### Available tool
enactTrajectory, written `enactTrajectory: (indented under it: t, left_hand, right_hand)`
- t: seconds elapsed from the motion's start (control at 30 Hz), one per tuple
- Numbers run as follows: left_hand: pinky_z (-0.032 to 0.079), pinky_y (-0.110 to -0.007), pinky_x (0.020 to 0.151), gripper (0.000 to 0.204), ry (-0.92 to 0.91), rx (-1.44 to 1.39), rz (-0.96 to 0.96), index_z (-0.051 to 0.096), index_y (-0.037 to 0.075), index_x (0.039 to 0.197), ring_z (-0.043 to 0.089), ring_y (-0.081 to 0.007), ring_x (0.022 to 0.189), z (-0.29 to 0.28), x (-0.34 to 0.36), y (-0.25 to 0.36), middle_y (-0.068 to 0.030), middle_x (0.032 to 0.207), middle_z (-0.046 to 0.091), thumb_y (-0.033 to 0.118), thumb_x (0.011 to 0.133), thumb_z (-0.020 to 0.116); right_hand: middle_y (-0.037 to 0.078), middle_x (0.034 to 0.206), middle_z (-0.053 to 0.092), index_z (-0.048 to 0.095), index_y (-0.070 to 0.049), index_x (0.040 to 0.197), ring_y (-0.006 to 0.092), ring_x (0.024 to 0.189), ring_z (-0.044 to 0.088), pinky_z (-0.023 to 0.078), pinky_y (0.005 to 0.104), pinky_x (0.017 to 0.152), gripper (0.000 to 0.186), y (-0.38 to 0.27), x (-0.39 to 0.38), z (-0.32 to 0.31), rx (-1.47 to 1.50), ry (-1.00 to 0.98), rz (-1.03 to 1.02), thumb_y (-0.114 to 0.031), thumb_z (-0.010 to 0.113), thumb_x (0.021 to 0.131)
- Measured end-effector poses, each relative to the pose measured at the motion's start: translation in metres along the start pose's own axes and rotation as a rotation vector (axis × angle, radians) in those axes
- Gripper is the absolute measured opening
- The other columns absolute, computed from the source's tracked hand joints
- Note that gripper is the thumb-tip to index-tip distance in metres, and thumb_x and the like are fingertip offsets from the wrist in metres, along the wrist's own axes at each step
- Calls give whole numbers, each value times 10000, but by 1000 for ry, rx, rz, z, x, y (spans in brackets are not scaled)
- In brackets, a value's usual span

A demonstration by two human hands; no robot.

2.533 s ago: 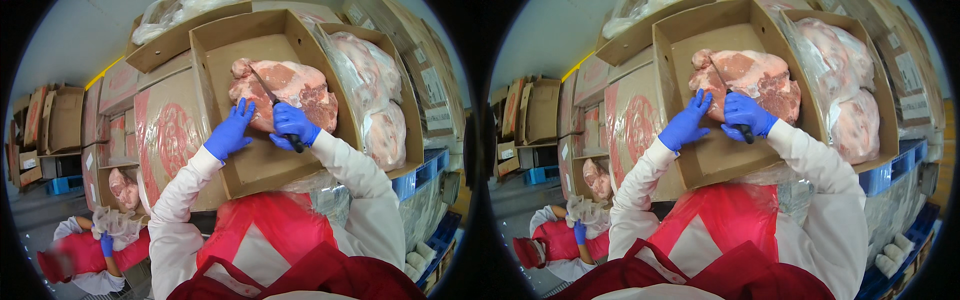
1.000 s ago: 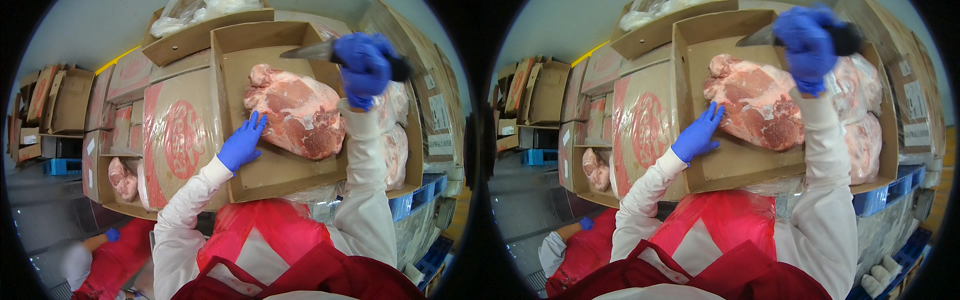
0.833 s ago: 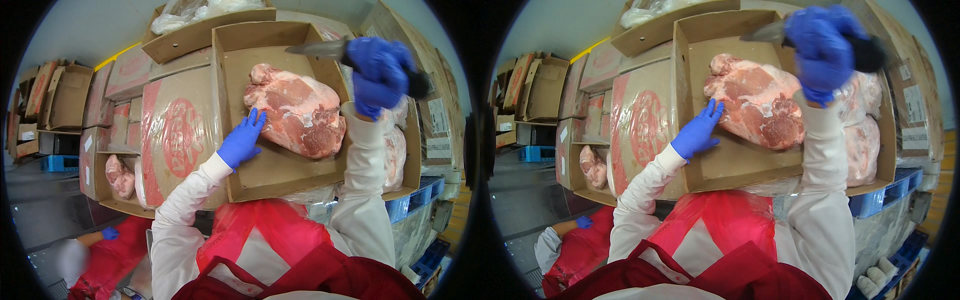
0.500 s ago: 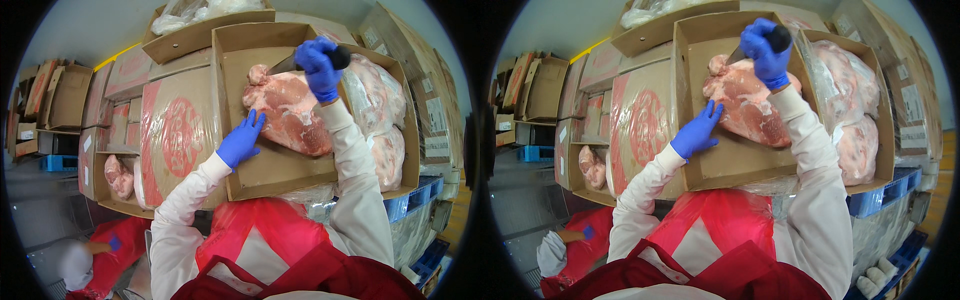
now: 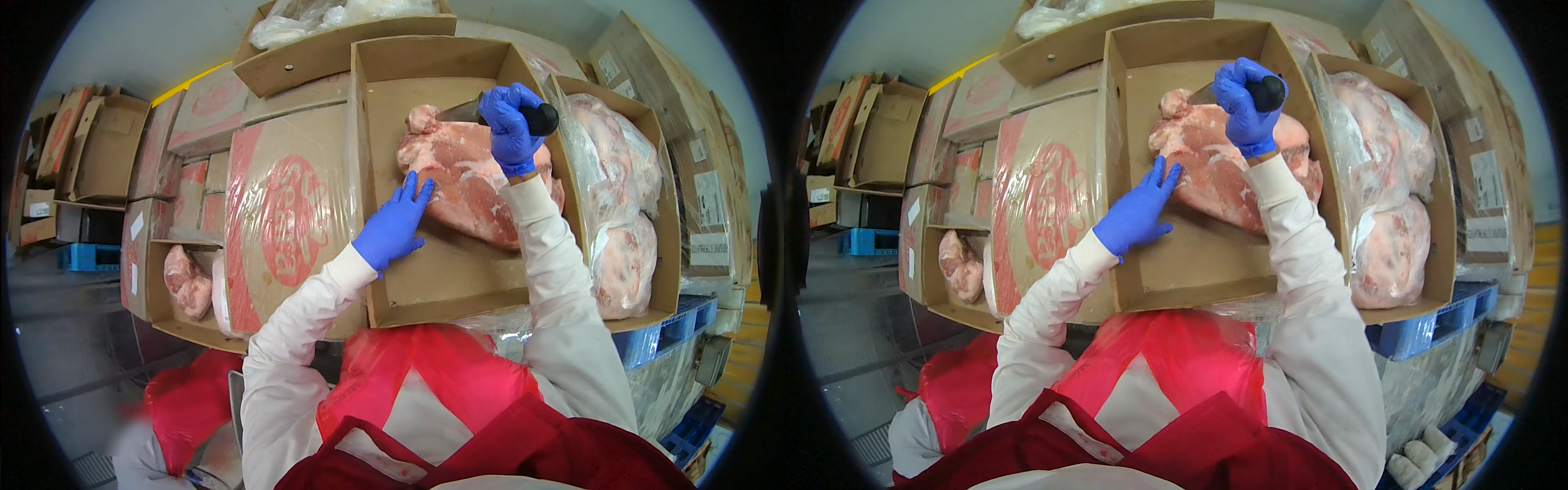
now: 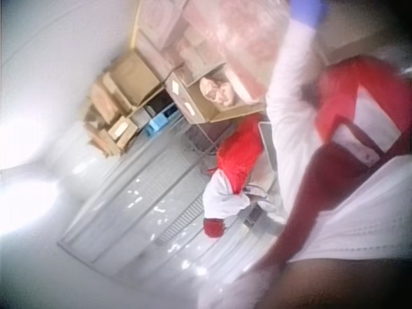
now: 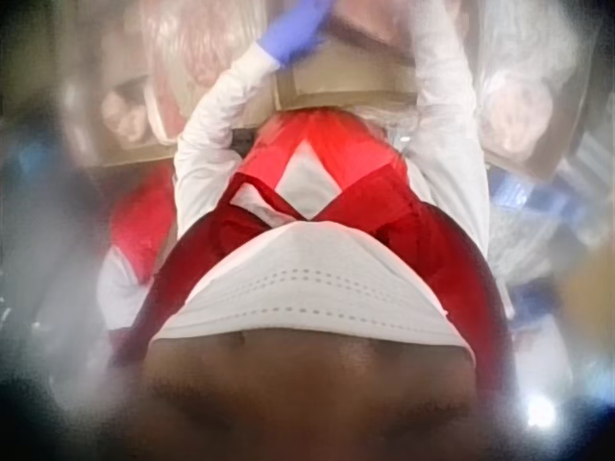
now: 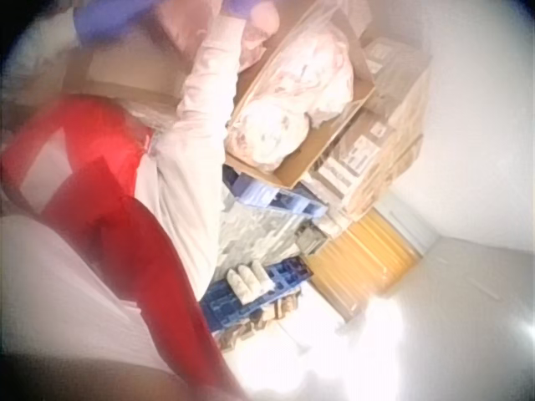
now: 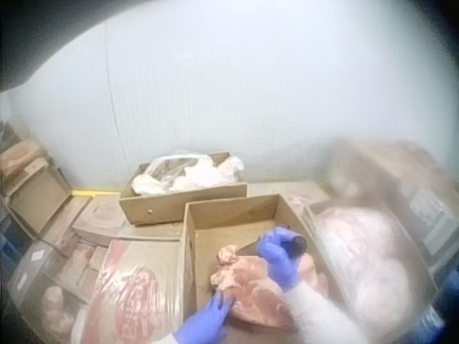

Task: The person unwraps a large piece of raw meat from plastic packaging and places it on a cardboard box. Using a knife, they trim fat and connective tissue from the meat surface, then move to a second piece and repeat the trimming process.

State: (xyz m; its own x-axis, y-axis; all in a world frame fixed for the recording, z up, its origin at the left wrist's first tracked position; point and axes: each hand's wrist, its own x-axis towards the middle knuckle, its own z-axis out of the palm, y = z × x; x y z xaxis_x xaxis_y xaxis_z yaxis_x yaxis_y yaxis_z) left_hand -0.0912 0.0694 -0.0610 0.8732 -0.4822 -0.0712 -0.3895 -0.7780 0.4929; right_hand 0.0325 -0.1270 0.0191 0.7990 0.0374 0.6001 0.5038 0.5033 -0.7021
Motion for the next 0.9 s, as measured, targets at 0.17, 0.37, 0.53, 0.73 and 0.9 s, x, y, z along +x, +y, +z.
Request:
enactTrajectory:
  t: [0.17, 0.37, 0.53, 0.73, 0.9]
  left_hand:
    - [446, -422, 994, 1061, -106, 71, -19, 109, 70, 1497, 433, -445, 1247, 2, -7, 2, -331, 1500, 109, 164, 685, 787]
    - [467, -426, 964, 1075, -38, 107, 27, 113, 74, 1497, 475, -449, 1201, 5, -4, -3, -331, 1499, 115, 165, 670, 793]
    - [467, -424, 966, 1077, -96, 159, 16, 118, 84, 1499, 474, -442, 1206, 0, -8, 6, -316, 1505, 118, 163, 665, 795]
    - [466, -429, 971, 1082, -66, 169, 16, 131, 84, 1497, 483, -439, 1200, 5, -13, 2, -311, 1507, 122, 181, 660, 810]
    - [468, -430, 966, 1092, -68, 162, -7, 120, 81, 1497, 494, -446, 1182, 7, -20, -4, -320, 1504, 115, 188, 662, 815]
  right_hand:
    - [-3, 597, 406, 384, -67, 609, 114, 543, 380, 324, 260, 506, 256, -6, -29, -2, -81, -37, -111, 8, 588, 743]
    - [74, 630, 428, 454, -68, 654, 254, 592, 470, 368, 314, 549, 204, -30, -87, -23, -582, -597, -246, 17, 635, 693]
    - [45, 627, 437, 429, -91, 643, 193, 565, 432, 368, 323, 574, 205, -42, -54, -24, -591, -153, -130, 29, 574, 723]
    - [-13, 523, 299, 357, -131, 632, 123, 488, 253, 261, 317, 563, 181, -157, 35, 9, 88, -225, -302, -75, 467, 765]
    - [-7, 523, 312, 350, -118, 622, 131, 487, 273, 258, 314, 546, 177, -141, 34, 18, -21, -156, -345, -92, 460, 759]
